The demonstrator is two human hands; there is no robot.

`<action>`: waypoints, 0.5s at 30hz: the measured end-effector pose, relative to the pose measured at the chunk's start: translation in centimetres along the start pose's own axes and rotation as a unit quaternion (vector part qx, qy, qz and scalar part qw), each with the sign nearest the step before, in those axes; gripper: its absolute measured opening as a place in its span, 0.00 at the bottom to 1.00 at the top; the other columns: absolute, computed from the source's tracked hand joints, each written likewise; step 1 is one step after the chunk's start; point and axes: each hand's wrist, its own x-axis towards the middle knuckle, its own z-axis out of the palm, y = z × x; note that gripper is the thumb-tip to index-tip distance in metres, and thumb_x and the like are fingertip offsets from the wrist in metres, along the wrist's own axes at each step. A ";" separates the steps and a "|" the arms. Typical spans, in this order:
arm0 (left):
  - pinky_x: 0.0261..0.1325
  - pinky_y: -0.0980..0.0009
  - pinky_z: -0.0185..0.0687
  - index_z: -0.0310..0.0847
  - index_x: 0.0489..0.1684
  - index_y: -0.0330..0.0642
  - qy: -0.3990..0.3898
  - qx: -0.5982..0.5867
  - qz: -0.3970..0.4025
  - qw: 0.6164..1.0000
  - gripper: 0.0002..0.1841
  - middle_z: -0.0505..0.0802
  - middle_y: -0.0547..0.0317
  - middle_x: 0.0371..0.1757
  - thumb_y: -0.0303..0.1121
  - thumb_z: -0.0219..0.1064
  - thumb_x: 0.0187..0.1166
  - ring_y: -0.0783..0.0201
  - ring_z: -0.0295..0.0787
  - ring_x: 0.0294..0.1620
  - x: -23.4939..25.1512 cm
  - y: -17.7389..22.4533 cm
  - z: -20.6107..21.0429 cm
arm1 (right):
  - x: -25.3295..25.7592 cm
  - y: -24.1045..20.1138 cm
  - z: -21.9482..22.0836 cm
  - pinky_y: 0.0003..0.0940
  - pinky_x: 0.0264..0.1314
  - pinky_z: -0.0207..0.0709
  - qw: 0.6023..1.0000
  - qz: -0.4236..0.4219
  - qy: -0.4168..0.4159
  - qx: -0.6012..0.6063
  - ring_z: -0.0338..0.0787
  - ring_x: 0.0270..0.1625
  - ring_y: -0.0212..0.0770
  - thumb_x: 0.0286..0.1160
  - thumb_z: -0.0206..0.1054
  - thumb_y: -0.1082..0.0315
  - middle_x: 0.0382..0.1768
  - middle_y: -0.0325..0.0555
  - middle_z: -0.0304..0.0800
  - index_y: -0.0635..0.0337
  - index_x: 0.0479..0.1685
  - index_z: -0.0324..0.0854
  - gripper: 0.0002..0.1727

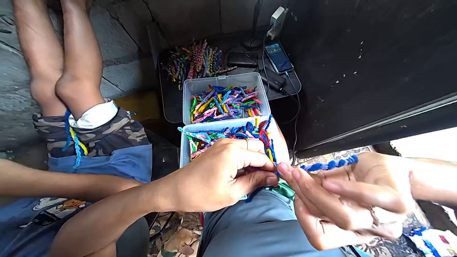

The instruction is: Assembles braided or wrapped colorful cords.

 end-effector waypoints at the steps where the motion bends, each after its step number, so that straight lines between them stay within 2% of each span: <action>1: 0.36 0.94 0.73 0.92 0.38 0.35 0.015 0.075 0.033 0.997 0.12 0.85 0.67 0.32 0.33 0.64 0.85 0.87 0.79 0.34 0.0 -0.1 0.2 | -0.2 -0.1 0.0 0.28 0.51 0.69 0.999 0.037 -0.012 0.027 0.78 0.37 0.36 0.84 0.54 0.80 0.31 0.45 0.81 0.62 0.41 0.78 0.08; 2: 0.32 0.90 0.71 0.93 0.38 0.37 0.037 0.165 0.073 0.983 0.12 0.85 0.64 0.31 0.32 0.63 0.86 0.82 0.79 0.31 -0.1 -0.3 0.4 | -0.3 0.0 0.1 0.30 0.53 0.73 0.997 0.067 -0.021 0.042 0.82 0.41 0.39 0.86 0.53 0.78 0.35 0.46 0.82 0.60 0.44 0.74 0.07; 4: 0.22 0.78 0.67 0.90 0.37 0.36 0.085 0.343 0.156 0.922 0.10 0.85 0.54 0.29 0.28 0.62 0.85 0.68 0.77 0.23 -0.2 -0.6 0.9 | -0.3 0.6 0.3 0.33 0.56 0.77 0.985 0.126 -0.030 0.112 0.87 0.47 0.42 0.89 0.52 0.74 0.37 0.47 0.85 0.56 0.44 0.70 0.05; 6: 0.21 0.71 0.69 0.85 0.41 0.32 0.109 0.475 0.208 0.848 0.08 0.86 0.49 0.30 0.23 0.59 0.85 0.60 0.78 0.22 -0.6 -0.7 1.5 | -0.3 1.2 0.7 0.29 0.60 0.74 0.940 0.225 -0.023 0.256 0.86 0.53 0.38 0.87 0.57 0.71 0.37 0.43 0.87 0.54 0.41 0.73 0.05; 7: 0.22 0.69 0.70 0.84 0.44 0.30 0.113 0.519 0.224 0.817 0.09 0.86 0.48 0.31 0.22 0.57 0.85 0.58 0.78 0.22 -0.9 -0.7 1.8 | -0.2 1.4 0.8 0.23 0.59 0.74 0.897 0.286 -0.017 0.338 0.85 0.53 0.31 0.84 0.60 0.70 0.37 0.39 0.88 0.55 0.40 0.76 0.04; 9: 0.23 0.69 0.64 0.81 0.46 0.29 0.111 0.578 0.247 0.770 0.09 0.85 0.48 0.32 0.19 0.53 0.86 0.59 0.73 0.23 -1.3 -0.7 2.1 | -0.1 1.7 0.7 0.13 0.50 0.81 0.784 0.396 -0.035 0.477 0.87 0.47 0.19 0.81 0.65 0.67 0.37 0.30 0.86 0.54 0.40 0.74 0.05; 10: 0.23 0.70 0.63 0.80 0.46 0.29 0.112 0.587 0.253 0.761 0.08 0.86 0.48 0.33 0.19 0.53 0.86 0.60 0.72 0.23 -1.4 -0.8 2.1 | -0.1 1.7 0.6 0.14 0.47 0.84 0.724 0.439 -0.041 0.531 0.88 0.44 0.19 0.80 0.68 0.66 0.36 0.29 0.87 0.53 0.41 0.73 0.07; 11: 0.23 0.70 0.64 0.80 0.47 0.29 0.116 0.580 0.252 0.766 0.08 0.85 0.48 0.33 0.20 0.54 0.86 0.60 0.72 0.23 -1.4 -1.0 2.1 | 0.0 1.8 0.6 0.15 0.47 0.85 0.685 0.467 -0.047 0.556 0.89 0.43 0.20 0.78 0.69 0.66 0.35 0.28 0.87 0.52 0.41 0.73 0.08; 12: 0.23 0.71 0.66 0.81 0.47 0.30 0.127 0.554 0.240 0.787 0.08 0.85 0.48 0.32 0.21 0.55 0.86 0.60 0.74 0.22 -1.4 -1.3 2.2 | 0.0 1.8 0.7 0.16 0.47 0.84 0.687 0.474 -0.054 0.548 0.89 0.43 0.20 0.78 0.70 0.65 0.35 0.28 0.88 0.52 0.41 0.74 0.07; 13: 0.23 0.72 0.69 0.83 0.46 0.32 0.138 0.516 0.218 0.817 0.08 0.85 0.49 0.31 0.24 0.57 0.87 0.60 0.76 0.22 -1.3 -1.7 2.3 | -0.1 1.7 0.7 0.15 0.50 0.84 0.736 0.451 -0.058 0.501 0.89 0.46 0.20 0.80 0.68 0.64 0.37 0.29 0.88 0.53 0.42 0.76 0.06; 14: 0.23 0.74 0.69 0.85 0.43 0.34 0.147 0.464 0.187 0.853 0.08 0.84 0.50 0.30 0.26 0.59 0.87 0.62 0.77 0.23 -1.1 -2.1 2.3 | -0.1 1.5 0.7 0.15 0.53 0.82 0.817 0.399 -0.057 0.413 0.88 0.50 0.22 0.82 0.65 0.65 0.40 0.31 0.89 0.55 0.42 0.79 0.04; 15: 0.24 0.77 0.70 0.88 0.42 0.35 0.148 0.397 0.149 0.893 0.10 0.85 0.52 0.30 0.28 0.60 0.87 0.65 0.78 0.24 -0.9 -2.3 2.2 | -0.1 1.2 0.6 0.22 0.59 0.79 0.896 0.324 -0.052 0.300 0.88 0.55 0.30 0.84 0.62 0.67 0.43 0.38 0.91 0.56 0.43 0.82 0.05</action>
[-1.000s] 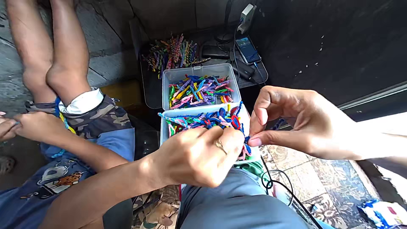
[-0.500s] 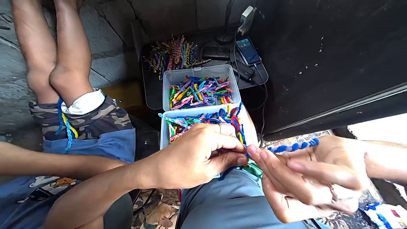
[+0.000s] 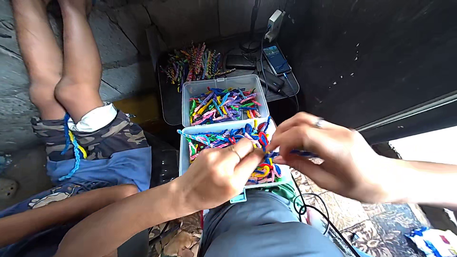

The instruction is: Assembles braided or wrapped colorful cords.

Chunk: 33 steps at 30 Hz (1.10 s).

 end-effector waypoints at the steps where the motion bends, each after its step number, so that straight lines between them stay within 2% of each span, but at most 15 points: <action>1: 0.27 0.81 0.72 0.90 0.40 0.37 -0.018 -0.071 -0.050 0.996 0.11 0.86 0.55 0.32 0.31 0.61 0.86 0.70 0.80 0.27 0.1 -0.1 -0.1 | -0.2 -0.3 0.0 0.32 0.63 0.75 0.987 -0.088 0.011 -0.135 0.87 0.59 0.41 0.88 0.58 0.70 0.48 0.47 0.92 0.57 0.47 0.79 0.05; 2: 0.32 0.86 0.74 0.91 0.38 0.38 -0.043 -0.143 -0.096 0.984 0.12 0.87 0.59 0.33 0.32 0.62 0.85 0.77 0.80 0.30 0.3 -0.3 -0.3 | -0.5 -0.8 -0.1 0.37 0.65 0.73 0.949 -0.166 0.013 -0.267 0.88 0.56 0.45 0.89 0.55 0.74 0.48 0.49 0.91 0.59 0.50 0.77 0.06; 3: 0.36 0.91 0.74 0.91 0.38 0.37 -0.068 -0.216 -0.134 0.965 0.12 0.86 0.63 0.34 0.32 0.62 0.85 0.83 0.79 0.33 0.5 -0.4 -0.6 | -0.6 -1.2 0.1 0.34 0.61 0.73 0.894 -0.242 0.021 -0.376 0.88 0.48 0.40 0.85 0.56 0.79 0.45 0.46 0.92 0.62 0.50 0.80 0.09; 5: 0.39 0.94 0.75 0.91 0.39 0.35 -0.102 -0.335 -0.190 0.917 0.12 0.85 0.68 0.34 0.32 0.63 0.85 0.87 0.79 0.36 0.9 -0.5 -1.1 | -0.8 -1.6 0.4 0.27 0.53 0.70 0.803 -0.335 0.011 -0.493 0.81 0.40 0.32 0.80 0.56 0.84 0.45 0.43 0.91 0.66 0.51 0.81 0.11; 7: 0.41 0.93 0.75 0.90 0.40 0.35 -0.122 -0.393 -0.212 0.887 0.12 0.84 0.70 0.34 0.33 0.63 0.86 0.87 0.79 0.38 1.0 -0.6 -1.5 | -1.0 -1.6 0.6 0.26 0.50 0.67 0.787 -0.361 0.007 -0.501 0.77 0.39 0.32 0.78 0.56 0.85 0.45 0.45 0.92 0.69 0.51 0.82 0.12; 12: 0.41 0.94 0.75 0.89 0.41 0.37 -0.149 -0.440 -0.203 0.862 0.13 0.85 0.71 0.37 0.34 0.60 0.88 0.89 0.79 0.39 1.0 -0.5 -2.5 | -1.5 -2.1 0.9 0.26 0.49 0.69 0.832 -0.321 0.024 -0.452 0.78 0.37 0.32 0.75 0.58 0.86 0.45 0.48 0.93 0.72 0.50 0.84 0.12; 14: 0.41 0.94 0.74 0.88 0.39 0.37 -0.172 -0.453 -0.202 0.851 0.14 0.85 0.71 0.37 0.34 0.59 0.88 0.89 0.78 0.40 1.1 -0.4 -2.8 | -2.3 -2.3 1.7 0.21 0.47 0.68 0.855 -0.289 0.038 -0.430 0.75 0.36 0.30 0.75 0.56 0.86 0.43 0.45 0.89 0.72 0.51 0.82 0.13; 16: 0.41 0.94 0.73 0.89 0.40 0.35 -0.181 -0.453 -0.190 0.852 0.14 0.84 0.69 0.37 0.34 0.59 0.89 0.89 0.78 0.40 1.1 -0.3 -2.9 | -2.4 -2.5 2.0 0.21 0.44 0.68 0.877 -0.276 0.060 -0.389 0.74 0.34 0.31 0.75 0.58 0.85 0.37 0.45 0.88 0.69 0.43 0.84 0.10; 19: 0.40 0.93 0.71 0.90 0.42 0.36 -0.159 -0.354 -0.136 0.911 0.14 0.84 0.65 0.35 0.35 0.60 0.89 0.86 0.77 0.37 0.8 -0.3 -2.7 | -1.6 -2.5 1.3 0.30 0.48 0.72 0.928 -0.254 0.037 -0.271 0.80 0.39 0.40 0.80 0.55 0.83 0.38 0.52 0.85 0.68 0.44 0.82 0.09; 22: 0.28 0.81 0.72 0.88 0.43 0.39 -0.090 -0.094 -0.031 0.991 0.12 0.86 0.55 0.34 0.31 0.58 0.89 0.69 0.81 0.29 0.2 0.3 -2.3 | -0.2 -1.8 0.3 0.34 0.50 0.78 0.975 -0.165 -0.007 -0.150 0.87 0.45 0.45 0.90 0.51 0.74 0.39 0.51 0.86 0.58 0.48 0.72 0.05; 25: 0.22 0.70 0.69 0.85 0.45 0.33 -0.043 0.078 0.053 0.995 0.10 0.87 0.48 0.32 0.23 0.56 0.86 0.58 0.78 0.23 -0.2 1.4 -2.0 | 0.5 -1.0 -0.3 0.20 0.51 0.75 0.998 -0.018 -0.042 0.043 0.85 0.46 0.30 0.84 0.58 0.70 0.33 0.38 0.88 0.57 0.42 0.79 0.05; 28: 0.23 0.69 0.65 0.81 0.45 0.33 -0.033 0.128 0.083 0.988 0.09 0.85 0.49 0.32 0.23 0.53 0.87 0.58 0.75 0.23 -0.4 1.6 -1.9 | 0.7 -0.4 -0.1 0.09 0.48 0.78 0.972 0.105 -0.064 0.198 0.85 0.43 0.15 0.80 0.65 0.66 0.34 0.30 0.87 0.57 0.38 0.78 0.06; 30: 0.22 0.71 0.67 0.83 0.43 0.34 -0.020 0.086 0.055 0.995 0.09 0.85 0.50 0.29 0.25 0.56 0.87 0.59 0.76 0.22 -0.6 1.2 -1.5 | 0.7 -0.3 0.0 0.11 0.51 0.80 0.983 0.089 -0.058 0.152 0.86 0.45 0.16 0.81 0.66 0.63 0.36 0.30 0.88 0.56 0.42 0.80 0.06; 32: 0.24 0.75 0.68 0.86 0.42 0.36 -0.018 -0.004 -0.002 1.000 0.11 0.84 0.52 0.30 0.29 0.57 0.89 0.63 0.77 0.24 -0.6 0.5 -1.1 | 0.5 -0.6 0.1 0.23 0.57 0.78 0.999 -0.024 -0.023 0.004 0.87 0.52 0.31 0.86 0.63 0.63 0.41 0.38 0.91 0.56 0.47 0.82 0.07; 33: 0.26 0.78 0.70 0.88 0.41 0.38 -0.026 -0.057 -0.033 0.997 0.13 0.84 0.54 0.31 0.32 0.57 0.90 0.67 0.79 0.27 -0.6 0.3 -1.1 | 0.3 -1.0 0.2 0.31 0.61 0.77 0.992 -0.092 -0.003 -0.085 0.88 0.55 0.40 0.89 0.59 0.66 0.44 0.44 0.91 0.56 0.50 0.79 0.06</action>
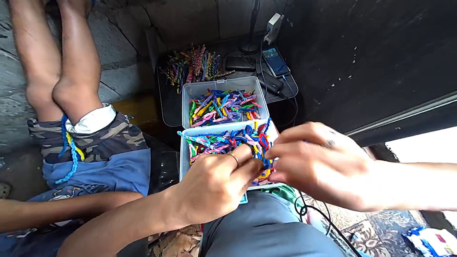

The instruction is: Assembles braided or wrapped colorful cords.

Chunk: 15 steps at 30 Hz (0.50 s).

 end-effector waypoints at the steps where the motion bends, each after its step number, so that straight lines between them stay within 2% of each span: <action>1: 0.30 0.82 0.71 0.89 0.42 0.38 -0.013 -0.059 -0.026 0.998 0.14 0.85 0.56 0.32 0.33 0.57 0.90 0.71 0.80 0.29 0.1 -0.1 -0.2 | -0.3 -0.5 0.1 0.36 0.66 0.74 0.994 -0.055 0.012 -0.090 0.88 0.56 0.43 0.90 0.54 0.70 0.46 0.48 0.89 0.56 0.53 0.75 0.06; 2: 0.33 0.85 0.71 0.89 0.42 0.38 -0.029 -0.117 -0.049 0.991 0.14 0.85 0.58 0.33 0.34 0.57 0.90 0.76 0.80 0.32 0.2 -0.2 -0.5 | -0.6 -1.0 0.2 0.37 0.71 0.71 0.982 -0.095 0.027 -0.162 0.87 0.54 0.43 0.88 0.53 0.76 0.46 0.49 0.88 0.58 0.54 0.75 0.07; 3: 0.35 0.87 0.71 0.89 0.41 0.37 -0.044 -0.173 -0.067 0.982 0.14 0.85 0.60 0.33 0.34 0.58 0.90 0.79 0.79 0.33 0.4 -0.2 -0.7 | -0.9 -1.4 0.5 0.35 0.72 0.70 0.969 -0.127 0.045 -0.209 0.87 0.51 0.41 0.84 0.55 0.80 0.44 0.50 0.89 0.61 0.53 0.79 0.10; 5: 0.38 0.92 0.70 0.89 0.40 0.33 -0.075 -0.270 -0.094 0.955 0.15 0.83 0.63 0.32 0.33 0.59 0.89 0.84 0.77 0.34 0.7 -0.1 -1.1 | -1.1 -1.6 1.0 0.30 0.64 0.70 0.939 -0.184 0.060 -0.285 0.84 0.43 0.37 0.79 0.57 0.84 0.38 0.47 0.89 0.67 0.48 0.83 0.11; 7: 0.37 0.93 0.68 0.89 0.39 0.32 -0.092 -0.307 -0.099 0.942 0.15 0.81 0.64 0.31 0.33 0.59 0.89 0.85 0.74 0.34 0.7 -0.2 -1.2 | -1.0 -1.4 1.3 0.23 0.50 0.72 0.904 -0.233 0.059 -0.353 0.76 0.34 0.32 0.76 0.56 0.85 0.31 0.40 0.82 0.69 0.43 0.83 0.10; 8: 0.35 0.92 0.68 0.89 0.39 0.33 -0.089 -0.278 -0.084 0.953 0.15 0.81 0.63 0.31 0.33 0.59 0.89 0.84 0.74 0.33 0.7 -0.2 -1.1 | -1.0 -1.3 1.3 0.23 0.49 0.73 0.911 -0.242 0.051 -0.330 0.76 0.34 0.33 0.77 0.56 0.85 0.32 0.41 0.82 0.69 0.44 0.83 0.10; 9: 0.33 0.89 0.68 0.89 0.39 0.35 -0.077 -0.210 -0.056 0.973 0.14 0.82 0.61 0.31 0.33 0.58 0.89 0.80 0.75 0.31 0.6 0.0 -0.9 | -1.2 -1.3 1.2 0.27 0.54 0.73 0.934 -0.228 0.034 -0.274 0.78 0.39 0.36 0.78 0.54 0.85 0.35 0.45 0.84 0.69 0.47 0.82 0.11; 10: 0.29 0.83 0.68 0.88 0.39 0.37 -0.059 -0.111 -0.015 0.992 0.13 0.84 0.58 0.31 0.32 0.58 0.89 0.73 0.77 0.28 0.4 0.2 -0.7 | -1.2 -1.3 1.0 0.32 0.59 0.73 0.959 -0.194 0.019 -0.205 0.82 0.44 0.40 0.81 0.53 0.83 0.38 0.48 0.84 0.66 0.49 0.79 0.10; 12: 0.22 0.71 0.69 0.86 0.40 0.35 -0.024 0.079 0.071 0.994 0.11 0.87 0.50 0.31 0.25 0.57 0.86 0.60 0.78 0.22 0.2 0.9 -0.4 | -0.7 -1.1 0.6 0.37 0.65 0.74 0.990 -0.104 -0.009 -0.094 0.86 0.51 0.44 0.88 0.49 0.77 0.40 0.49 0.85 0.57 0.49 0.71 0.07; 13: 0.23 0.69 0.68 0.84 0.37 0.36 -0.014 0.156 0.099 0.983 0.11 0.88 0.50 0.32 0.23 0.55 0.86 0.59 0.77 0.22 0.1 1.4 -0.4 | -0.3 -0.9 0.5 0.35 0.65 0.74 0.999 -0.049 -0.015 -0.014 0.87 0.51 0.43 0.89 0.51 0.74 0.39 0.48 0.86 0.56 0.48 0.72 0.06; 14: 0.25 0.68 0.65 0.83 0.39 0.35 -0.010 0.218 0.120 0.968 0.11 0.88 0.50 0.33 0.22 0.53 0.86 0.59 0.75 0.23 0.0 1.7 -0.4 | -0.1 -0.5 0.3 0.30 0.65 0.74 0.997 0.012 -0.023 0.070 0.86 0.51 0.38 0.88 0.54 0.72 0.37 0.44 0.87 0.56 0.46 0.75 0.05; 15: 0.26 0.68 0.62 0.83 0.41 0.34 -0.006 0.260 0.137 0.956 0.11 0.87 0.51 0.32 0.20 0.53 0.86 0.59 0.73 0.24 -0.1 1.9 -0.4 | 0.1 -0.2 0.2 0.23 0.61 0.74 0.985 0.074 -0.034 0.151 0.85 0.49 0.30 0.84 0.57 0.70 0.36 0.38 0.87 0.56 0.45 0.77 0.04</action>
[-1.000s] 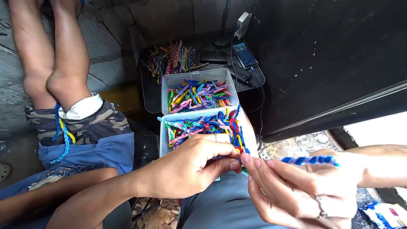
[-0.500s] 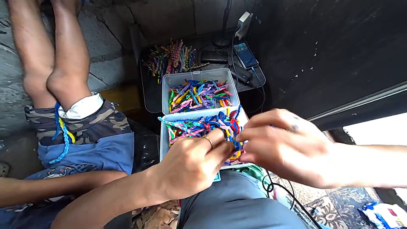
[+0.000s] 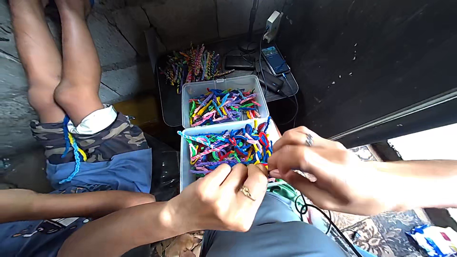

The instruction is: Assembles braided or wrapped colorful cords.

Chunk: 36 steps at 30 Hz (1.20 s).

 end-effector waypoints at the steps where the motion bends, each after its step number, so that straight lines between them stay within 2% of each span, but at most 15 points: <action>1: 0.27 0.68 0.60 0.82 0.42 0.33 0.002 0.027 0.013 1.000 0.10 0.86 0.52 0.32 0.19 0.53 0.85 0.59 0.71 0.25 0.0 0.0 -0.1 | 0.1 0.2 -0.3 0.15 0.54 0.76 0.995 0.065 -0.014 0.078 0.85 0.46 0.22 0.82 0.60 0.67 0.36 0.33 0.87 0.57 0.45 0.78 0.04; 3: 0.27 0.68 0.59 0.82 0.43 0.33 0.000 0.037 0.023 0.999 0.10 0.85 0.52 0.32 0.19 0.53 0.85 0.60 0.70 0.25 0.0 0.0 -0.4 | 0.5 0.6 -0.8 0.11 0.47 0.80 0.956 0.181 -0.056 0.222 0.87 0.43 0.16 0.80 0.66 0.65 0.36 0.27 0.89 0.54 0.46 0.74 0.07; 5: 0.25 0.68 0.61 0.82 0.43 0.33 -0.008 -0.004 0.002 1.000 0.10 0.86 0.51 0.31 0.20 0.53 0.86 0.59 0.73 0.24 0.2 -0.1 -0.3 | 0.6 1.0 -0.9 0.12 0.48 0.82 0.943 0.203 -0.072 0.253 0.88 0.44 0.17 0.80 0.68 0.65 0.37 0.28 0.89 0.55 0.47 0.73 0.08; 7: 0.22 0.69 0.65 0.84 0.42 0.34 -0.008 -0.081 -0.047 0.996 0.09 0.86 0.50 0.29 0.23 0.55 0.86 0.59 0.76 0.22 0.1 -0.4 0.3 | 0.3 1.0 -0.6 0.15 0.54 0.81 0.987 0.113 -0.042 0.109 0.87 0.48 0.19 0.81 0.66 0.61 0.40 0.30 0.89 0.56 0.48 0.78 0.09; 9: 0.24 0.72 0.70 0.87 0.41 0.37 -0.008 -0.184 -0.111 0.977 0.12 0.87 0.51 0.31 0.29 0.56 0.88 0.61 0.79 0.23 -0.1 -0.7 0.9 | 0.0 0.4 -0.6 0.31 0.63 0.74 0.996 -0.021 -0.002 -0.081 0.85 0.56 0.36 0.87 0.62 0.60 0.43 0.40 0.88 0.55 0.50 0.80 0.09; 10: 0.25 0.75 0.71 0.87 0.40 0.38 -0.018 -0.237 -0.140 0.961 0.14 0.87 0.53 0.31 0.32 0.55 0.90 0.64 0.80 0.24 -0.1 -0.8 1.0 | -0.1 0.0 -0.7 0.39 0.66 0.71 0.982 -0.079 0.010 -0.174 0.85 0.59 0.43 0.91 0.57 0.62 0.47 0.46 0.87 0.54 0.52 0.75 0.07; 12: 0.28 0.80 0.71 0.87 0.39 0.40 -0.045 -0.334 -0.179 0.924 0.15 0.85 0.58 0.31 0.36 0.55 0.90 0.71 0.79 0.26 0.0 -1.0 0.9 | -0.8 -1.0 -0.7 0.41 0.77 0.65 0.935 -0.153 0.029 -0.319 0.85 0.60 0.43 0.90 0.51 0.72 0.51 0.49 0.86 0.55 0.56 0.74 0.08; 16: 0.32 0.88 0.70 0.88 0.37 0.39 -0.072 -0.435 -0.228 0.868 0.16 0.83 0.64 0.30 0.36 0.56 0.90 0.81 0.77 0.30 0.6 -1.2 0.6 | -1.8 -1.6 0.8 0.32 0.66 0.69 0.870 -0.229 0.045 -0.435 0.83 0.46 0.39 0.78 0.55 0.86 0.40 0.46 0.87 0.67 0.51 0.83 0.13; 18: 0.35 0.90 0.71 0.88 0.37 0.38 -0.064 -0.447 -0.238 0.860 0.16 0.84 0.65 0.31 0.35 0.57 0.90 0.84 0.78 0.33 0.9 -1.2 0.6 | -1.7 -1.8 0.7 0.31 0.65 0.73 0.830 -0.242 0.029 -0.501 0.84 0.43 0.36 0.78 0.54 0.87 0.38 0.44 0.87 0.69 0.52 0.81 0.13; 20: 0.36 0.90 0.72 0.88 0.37 0.39 -0.053 -0.432 -0.245 0.866 0.15 0.84 0.65 0.34 0.34 0.57 0.89 0.84 0.77 0.34 1.0 -1.3 0.8 | -1.4 -2.1 0.2 0.31 0.68 0.72 0.816 -0.233 0.014 -0.529 0.84 0.43 0.36 0.80 0.52 0.87 0.38 0.44 0.88 0.69 0.54 0.81 0.14; 24: 0.40 0.92 0.74 0.88 0.35 0.38 -0.055 -0.474 -0.284 0.832 0.13 0.83 0.68 0.34 0.32 0.58 0.86 0.86 0.78 0.36 1.2 -2.1 1.3 | -1.1 -2.3 0.2 0.32 0.67 0.67 0.830 -0.184 0.050 -0.523 0.81 0.43 0.39 0.81 0.53 0.86 0.38 0.47 0.87 0.68 0.55 0.82 0.14; 28: 0.39 0.92 0.75 0.86 0.35 0.39 -0.082 -0.602 -0.326 0.724 0.13 0.83 0.72 0.33 0.31 0.58 0.89 0.87 0.78 0.35 1.4 -1.8 1.4 | -1.4 -0.7 1.4 0.31 0.68 0.71 0.835 -0.216 0.076 -0.500 0.86 0.46 0.38 0.79 0.55 0.87 0.38 0.48 0.89 0.70 0.51 0.83 0.12; 32: 0.38 0.92 0.70 0.85 0.35 0.40 -0.119 -0.675 -0.320 0.654 0.13 0.82 0.76 0.33 0.30 0.57 0.89 0.90 0.74 0.34 1.5 -2.1 1.2 | -1.1 0.0 0.8 0.26 0.51 0.77 0.821 -0.299 0.040 -0.485 0.83 0.35 0.34 0.81 0.55 0.84 0.30 0.43 0.86 0.70 0.44 0.83 0.10; 34: 0.44 0.92 0.73 0.87 0.37 0.36 -0.135 -0.663 -0.288 0.678 0.12 0.84 0.72 0.35 0.31 0.59 0.88 0.90 0.77 0.40 1.3 -2.3 1.1 | -1.0 -0.2 0.5 0.26 0.47 0.75 0.851 -0.302 0.030 -0.428 0.79 0.34 0.36 0.81 0.54 0.85 0.29 0.44 0.83 0.70 0.43 0.82 0.10; 36: 0.46 0.92 0.75 0.89 0.40 0.34 -0.143 -0.595 -0.242 0.753 0.14 0.86 0.65 0.36 0.35 0.62 0.87 0.86 0.80 0.41 0.8 -2.4 1.2 | -1.1 -0.6 0.2 0.34 0.59 0.75 0.911 -0.248 0.018 -0.328 0.85 0.43 0.43 0.84 0.51 0.83 0.35 0.50 0.86 0.66 0.46 0.78 0.10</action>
